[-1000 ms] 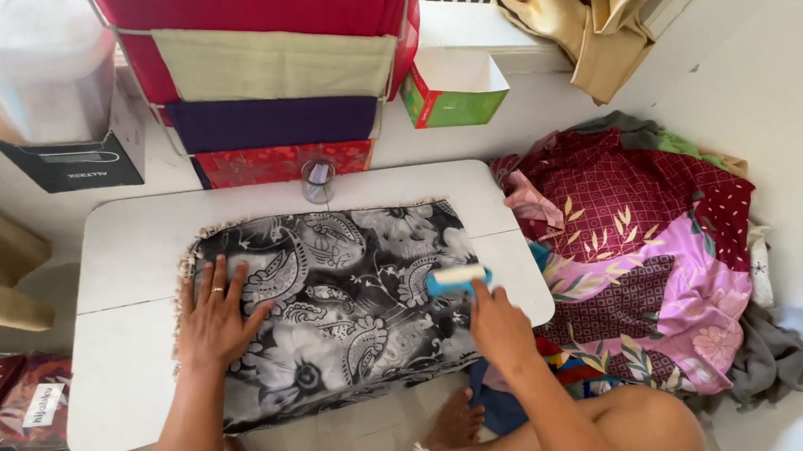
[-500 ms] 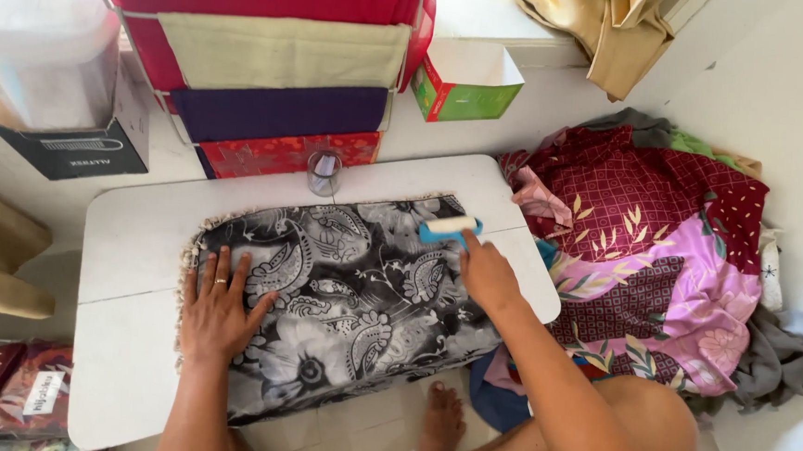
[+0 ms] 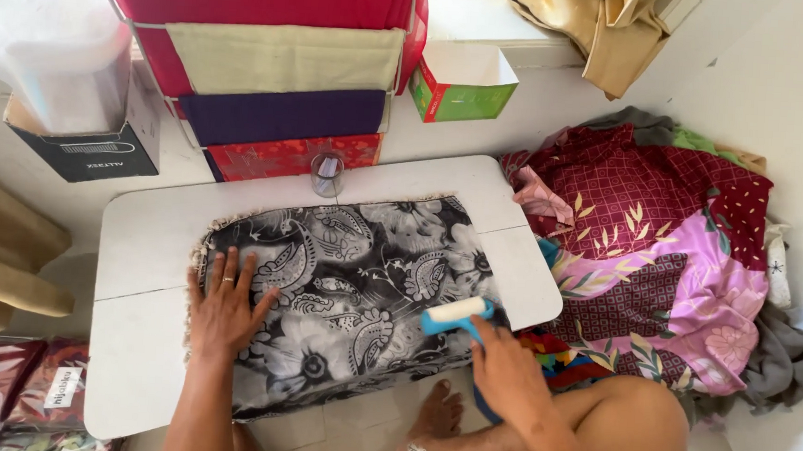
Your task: The person unfolds a patterned scarf on a white table and uses a lint roller to clean the fabric. They roll the tool back and forth over the surface, folding the scarf to clean different sections.
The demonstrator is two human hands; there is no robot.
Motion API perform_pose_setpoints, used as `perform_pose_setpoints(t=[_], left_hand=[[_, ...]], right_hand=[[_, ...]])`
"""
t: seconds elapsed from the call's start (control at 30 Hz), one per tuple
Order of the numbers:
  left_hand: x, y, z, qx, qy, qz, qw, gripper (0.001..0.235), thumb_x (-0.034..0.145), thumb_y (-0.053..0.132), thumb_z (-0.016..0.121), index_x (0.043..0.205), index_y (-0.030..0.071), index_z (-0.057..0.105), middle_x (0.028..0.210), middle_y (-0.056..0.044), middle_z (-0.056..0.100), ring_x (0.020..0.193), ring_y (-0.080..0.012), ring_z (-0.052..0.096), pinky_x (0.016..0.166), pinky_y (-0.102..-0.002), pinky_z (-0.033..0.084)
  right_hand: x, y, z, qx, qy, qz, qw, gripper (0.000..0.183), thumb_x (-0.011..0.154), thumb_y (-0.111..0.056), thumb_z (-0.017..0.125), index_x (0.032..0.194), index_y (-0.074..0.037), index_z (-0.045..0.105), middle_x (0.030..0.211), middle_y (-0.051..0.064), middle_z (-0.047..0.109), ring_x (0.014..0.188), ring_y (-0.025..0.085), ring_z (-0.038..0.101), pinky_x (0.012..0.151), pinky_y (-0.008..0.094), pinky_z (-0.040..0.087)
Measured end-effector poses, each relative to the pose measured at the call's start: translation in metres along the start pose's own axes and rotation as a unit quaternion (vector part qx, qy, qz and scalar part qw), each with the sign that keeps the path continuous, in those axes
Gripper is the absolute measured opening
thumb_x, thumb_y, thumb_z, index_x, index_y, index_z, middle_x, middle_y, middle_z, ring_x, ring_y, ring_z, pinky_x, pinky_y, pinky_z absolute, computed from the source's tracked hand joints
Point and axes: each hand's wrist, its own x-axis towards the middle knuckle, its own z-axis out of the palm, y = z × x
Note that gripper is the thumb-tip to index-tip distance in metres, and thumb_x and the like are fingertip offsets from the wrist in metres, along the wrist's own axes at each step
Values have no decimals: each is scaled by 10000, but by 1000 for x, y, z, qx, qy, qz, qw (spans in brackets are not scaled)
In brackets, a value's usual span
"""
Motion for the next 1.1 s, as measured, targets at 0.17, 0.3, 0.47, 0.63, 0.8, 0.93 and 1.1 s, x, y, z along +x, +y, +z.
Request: perform_pose_setpoints(t=[0.17, 0.3, 0.47, 0.63, 0.8, 0.93, 1.1], left_hand=[[-12, -11, -14, -47, 72, -43, 995, 758, 996, 690, 343, 1515, 158, 494, 1606, -33, 472, 1567, -237, 302, 1279, -614, -23], [-15, -34, 2, -83, -1, -34, 996, 920, 886, 766, 378, 1604, 197, 292, 1704, -29, 223, 1590, -208, 115, 1246, -598, 38], [-13, -33, 1, -64, 2, -38, 997, 961, 842, 836, 391, 1572, 212, 368, 1701, -8, 253, 1599, -173, 116, 1266, -524, 43], [-16, -29, -7, -74, 5, -39, 997, 982, 833, 843, 405, 1579, 207, 356, 1702, -8, 245, 1593, -178, 115, 1260, -527, 41], [-17, -27, -7, -79, -3, -43, 996, 985, 841, 843, 391, 1578, 190, 359, 1703, -24, 242, 1595, -182, 104, 1260, -526, 38], [-17, -28, -7, -69, -5, -40, 997, 941, 880, 812, 370, 1575, 177, 362, 1709, -51, 223, 1597, -204, 97, 1257, -538, 44], [-20, -25, -11, -72, 8, -35, 997, 930, 888, 794, 387, 1568, 161, 385, 1701, -66, 251, 1592, -213, 127, 1255, -536, 58]], right_hand=[[13, -28, 21, -24, 23, -45, 998, 436, 1019, -267, 446, 1434, -138, 463, 1010, 176, 665, 645, 377, 724, 606, 483, 637], [93, -46, 36, -14, 103, -81, 991, 438, 1004, -218, 485, 1420, -84, 460, 969, 225, 643, 652, 433, 704, 583, 530, 613], [193, -71, 41, 5, 189, -108, 976, 485, 975, -198, 511, 1440, -63, 495, 1061, 293, 646, 773, 498, 689, 655, 588, 570], [203, -73, 48, 2, 165, -97, 981, 515, 973, -209, 524, 1454, -32, 480, 1008, 278, 667, 807, 458, 698, 722, 545, 569], [100, -63, 36, 51, 137, -110, 983, 471, 991, -173, 515, 1433, -10, 497, 954, 260, 677, 727, 432, 687, 638, 512, 573], [13, -41, 39, 41, 68, -64, 995, 483, 1001, -233, 473, 1464, -96, 468, 969, 218, 673, 666, 405, 693, 606, 519, 587], [-31, -22, 41, 9, 47, -45, 998, 495, 965, -301, 495, 1444, -175, 513, 1107, 164, 713, 778, 399, 732, 682, 509, 606]])
